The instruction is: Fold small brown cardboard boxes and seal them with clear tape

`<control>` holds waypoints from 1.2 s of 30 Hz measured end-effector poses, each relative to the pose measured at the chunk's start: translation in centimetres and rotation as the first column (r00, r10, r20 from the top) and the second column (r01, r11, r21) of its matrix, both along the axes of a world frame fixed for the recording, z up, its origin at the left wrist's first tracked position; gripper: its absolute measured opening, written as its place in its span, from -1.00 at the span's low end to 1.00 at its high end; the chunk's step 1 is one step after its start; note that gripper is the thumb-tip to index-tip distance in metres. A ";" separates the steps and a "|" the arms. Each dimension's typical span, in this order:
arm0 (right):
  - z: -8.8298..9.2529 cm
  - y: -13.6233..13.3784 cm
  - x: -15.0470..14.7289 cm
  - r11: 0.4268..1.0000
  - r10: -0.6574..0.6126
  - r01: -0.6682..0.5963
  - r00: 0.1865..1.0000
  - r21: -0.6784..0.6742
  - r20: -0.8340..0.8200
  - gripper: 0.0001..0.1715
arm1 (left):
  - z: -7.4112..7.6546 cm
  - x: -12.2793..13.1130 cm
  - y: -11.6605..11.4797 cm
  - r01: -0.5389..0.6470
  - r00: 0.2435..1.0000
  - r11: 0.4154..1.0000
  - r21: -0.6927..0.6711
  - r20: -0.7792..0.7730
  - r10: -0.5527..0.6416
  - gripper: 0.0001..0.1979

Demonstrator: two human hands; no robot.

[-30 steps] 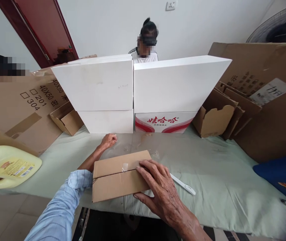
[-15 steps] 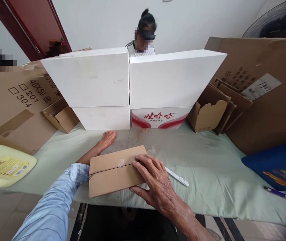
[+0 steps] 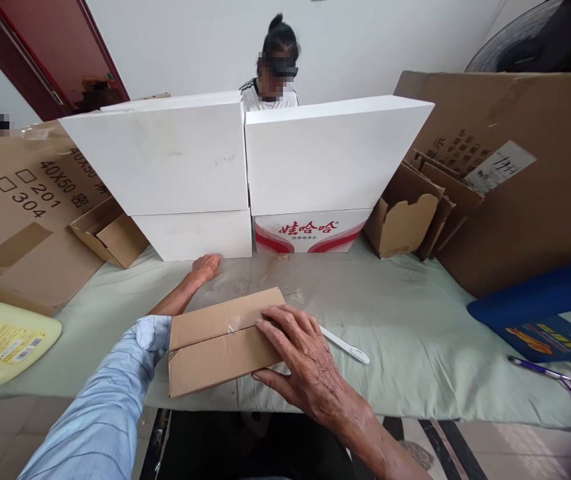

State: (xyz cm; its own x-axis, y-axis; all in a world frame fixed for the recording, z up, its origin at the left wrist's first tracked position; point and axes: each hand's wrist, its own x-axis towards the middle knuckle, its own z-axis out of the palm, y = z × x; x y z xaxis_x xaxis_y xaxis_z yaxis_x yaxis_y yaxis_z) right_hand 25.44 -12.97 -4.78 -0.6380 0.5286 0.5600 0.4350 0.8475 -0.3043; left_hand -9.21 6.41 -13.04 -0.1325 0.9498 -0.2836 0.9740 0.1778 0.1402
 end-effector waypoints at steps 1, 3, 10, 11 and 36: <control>0.0 0.0 0.0 1.000 0.002 -0.002 1.000 -0.001 -0.001 -0.38 | 0.3 0.0 0.0 -0.021 1.000 1.000 -0.001 -0.019 0.021 -0.62; 0.0 -0.1 0.1 1.000 0.002 -0.002 1.000 -0.003 -0.001 -0.35 | 0.9 0.0 -0.4 -0.062 0.997 0.998 0.008 -0.050 0.062 -0.62; -0.3 0.1 0.0 1.000 0.005 -0.005 1.000 0.005 -0.006 -0.32 | 2.2 0.4 -3.8 -0.091 0.995 0.985 0.148 0.043 0.085 -0.66; -0.4 0.2 -0.1 1.000 0.006 -0.006 1.000 0.005 -0.011 -0.32 | 2.6 0.3 -4.4 -0.096 0.994 0.980 0.176 0.077 0.083 -0.67; 0.9 -1.6 -0.5 0.960 -0.005 0.036 0.994 0.278 -0.112 -0.84 | 12.7 0.3 -27.9 0.053 0.625 0.879 0.474 0.671 -0.399 -0.43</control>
